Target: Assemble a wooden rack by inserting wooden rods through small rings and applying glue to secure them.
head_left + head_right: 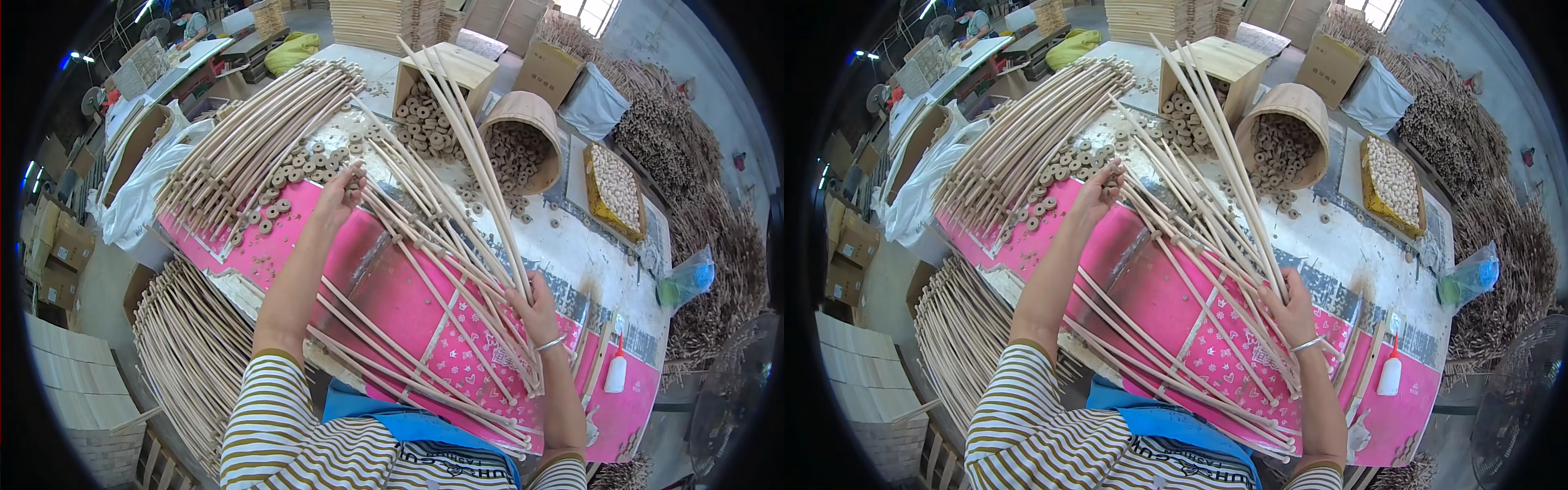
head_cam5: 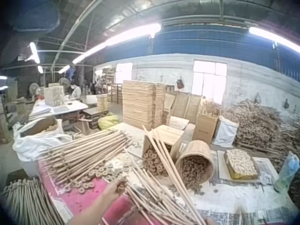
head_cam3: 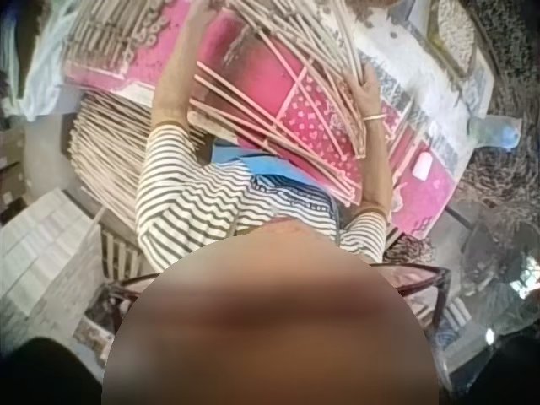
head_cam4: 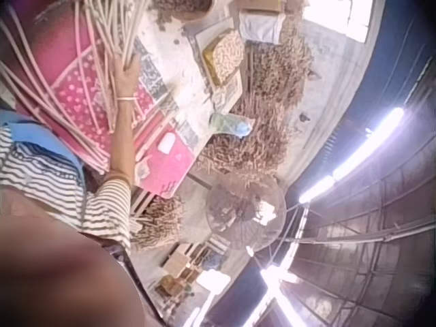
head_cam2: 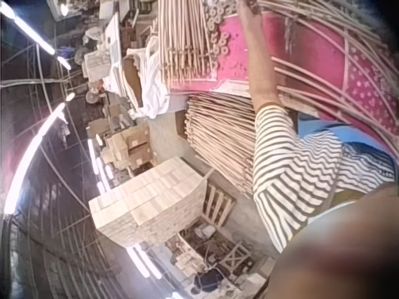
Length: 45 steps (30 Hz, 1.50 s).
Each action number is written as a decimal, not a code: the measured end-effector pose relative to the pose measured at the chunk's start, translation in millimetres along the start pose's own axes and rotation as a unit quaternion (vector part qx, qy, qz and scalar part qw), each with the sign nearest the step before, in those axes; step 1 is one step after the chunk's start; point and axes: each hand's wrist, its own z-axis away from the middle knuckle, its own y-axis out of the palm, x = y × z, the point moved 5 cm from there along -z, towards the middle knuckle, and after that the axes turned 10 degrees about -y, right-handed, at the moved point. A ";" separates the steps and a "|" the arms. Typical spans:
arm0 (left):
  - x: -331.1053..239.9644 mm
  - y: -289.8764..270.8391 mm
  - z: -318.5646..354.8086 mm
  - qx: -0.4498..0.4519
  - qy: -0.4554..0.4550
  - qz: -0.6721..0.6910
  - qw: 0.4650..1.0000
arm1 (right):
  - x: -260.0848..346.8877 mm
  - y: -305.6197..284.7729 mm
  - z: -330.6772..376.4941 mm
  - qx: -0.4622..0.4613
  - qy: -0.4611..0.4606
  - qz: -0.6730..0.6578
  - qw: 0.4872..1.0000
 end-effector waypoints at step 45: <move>-71.0 -36.4 15.3 -0.108 0.049 -0.119 0.986 | -11.5 22.9 15.7 0.061 0.013 0.063 0.996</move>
